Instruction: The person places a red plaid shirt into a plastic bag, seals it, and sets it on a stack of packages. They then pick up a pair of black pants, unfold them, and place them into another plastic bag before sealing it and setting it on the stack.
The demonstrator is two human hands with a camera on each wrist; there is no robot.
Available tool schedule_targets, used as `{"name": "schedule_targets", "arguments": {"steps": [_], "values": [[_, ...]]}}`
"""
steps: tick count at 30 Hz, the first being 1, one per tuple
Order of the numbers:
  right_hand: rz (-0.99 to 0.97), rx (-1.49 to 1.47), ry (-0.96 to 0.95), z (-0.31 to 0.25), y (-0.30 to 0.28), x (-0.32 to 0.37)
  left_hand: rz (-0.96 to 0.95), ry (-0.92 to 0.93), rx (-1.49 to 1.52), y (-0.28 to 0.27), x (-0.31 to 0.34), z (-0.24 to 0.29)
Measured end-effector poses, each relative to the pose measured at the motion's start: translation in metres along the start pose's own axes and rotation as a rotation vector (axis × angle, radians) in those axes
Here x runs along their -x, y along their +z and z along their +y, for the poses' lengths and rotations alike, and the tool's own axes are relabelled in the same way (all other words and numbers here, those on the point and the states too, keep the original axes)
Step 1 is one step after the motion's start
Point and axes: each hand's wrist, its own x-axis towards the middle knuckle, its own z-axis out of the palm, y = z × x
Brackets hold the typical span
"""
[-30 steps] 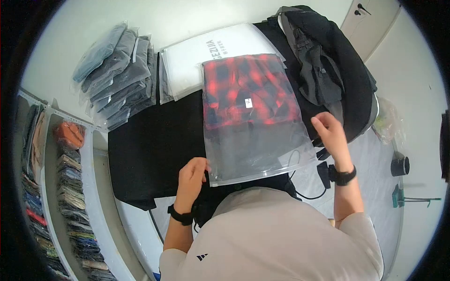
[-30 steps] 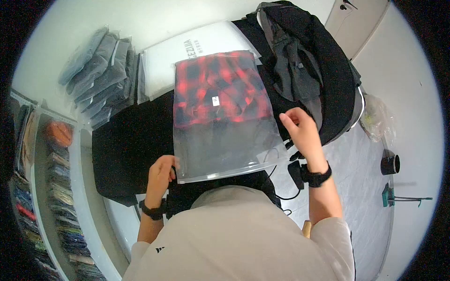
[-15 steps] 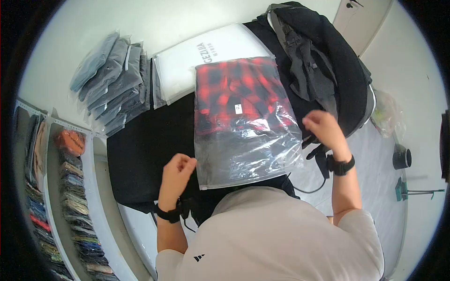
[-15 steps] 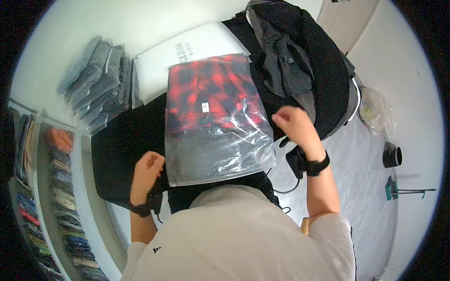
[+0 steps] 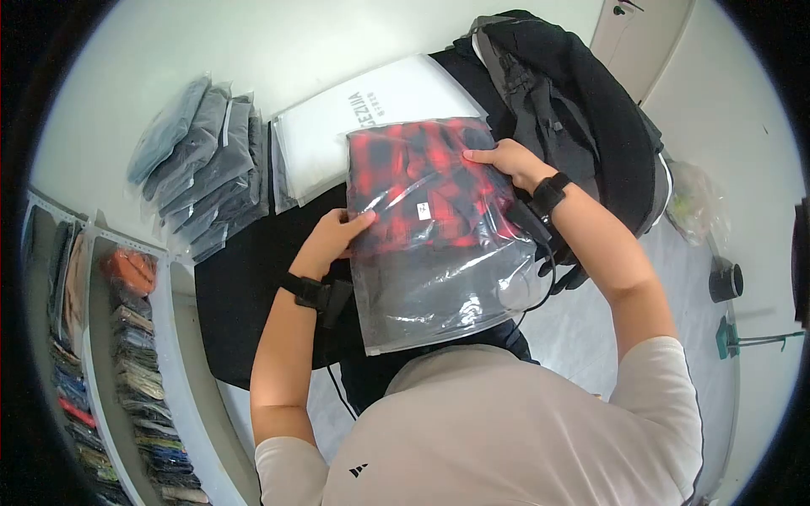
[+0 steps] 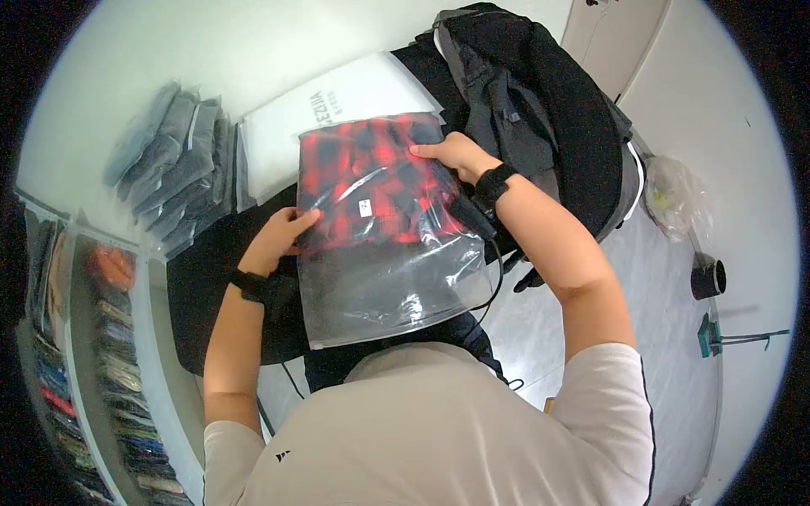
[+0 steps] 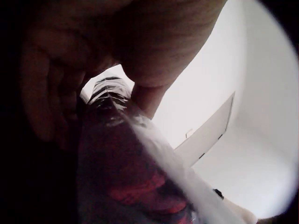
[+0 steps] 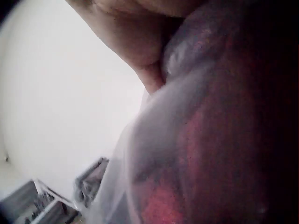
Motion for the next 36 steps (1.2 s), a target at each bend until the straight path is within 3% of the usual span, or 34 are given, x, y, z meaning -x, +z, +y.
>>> {"name": "schedule_targets", "arguments": {"steps": [2,4,6,8,9,10,14,17,22,26,29,32,33,34,36], "values": [[-0.082,-0.330,0.123,0.005,-0.003,0.001,0.061,0.022,-0.074,0.004,-0.008,-0.006],[-0.121,-0.374,0.137,0.009,-0.009,-0.002,0.110,0.061,-0.305,0.005,-0.017,-0.010],[-0.162,-0.423,0.153,0.011,-0.009,-0.001,0.098,0.058,-0.298,0.004,-0.018,-0.013],[-0.184,-0.670,0.216,0.008,-0.006,0.003,0.087,0.060,-0.294,0.005,-0.019,-0.017],[-0.183,-0.671,0.216,0.012,-0.008,0.000,0.145,0.151,-0.222,0.007,-0.018,-0.021],[-0.217,-0.638,0.136,0.021,-0.011,-0.005,0.203,0.243,-0.148,0.009,-0.019,-0.025],[-0.238,-0.632,-0.029,0.039,-0.011,-0.016,0.161,0.204,-0.144,0.008,-0.018,-0.027],[-0.061,-0.503,0.061,0.024,-0.008,-0.001,0.174,0.238,-0.187,0.006,-0.024,-0.035],[-0.006,-0.282,0.126,0.004,0.003,0.022,0.159,0.216,-0.162,0.005,-0.019,-0.034],[-0.129,-0.435,0.009,0.008,0.011,0.021,0.058,0.201,-0.040,0.007,-0.014,-0.031],[-0.135,-0.559,-0.244,0.010,0.017,0.017,0.063,0.348,0.086,0.013,-0.012,-0.038],[0.008,-0.486,-0.168,0.011,0.017,0.014,0.125,0.330,0.132,0.011,-0.002,-0.029],[0.063,-0.440,-0.025,0.013,0.012,0.010,0.116,0.194,0.104,0.008,0.002,-0.020],[0.066,-0.441,-0.026,0.013,0.003,0.008,0.104,0.061,0.075,0.006,0.005,-0.012],[0.109,-0.044,0.040,0.007,-0.012,0.003,0.129,0.023,0.057,-0.005,0.016,0.000]]}}
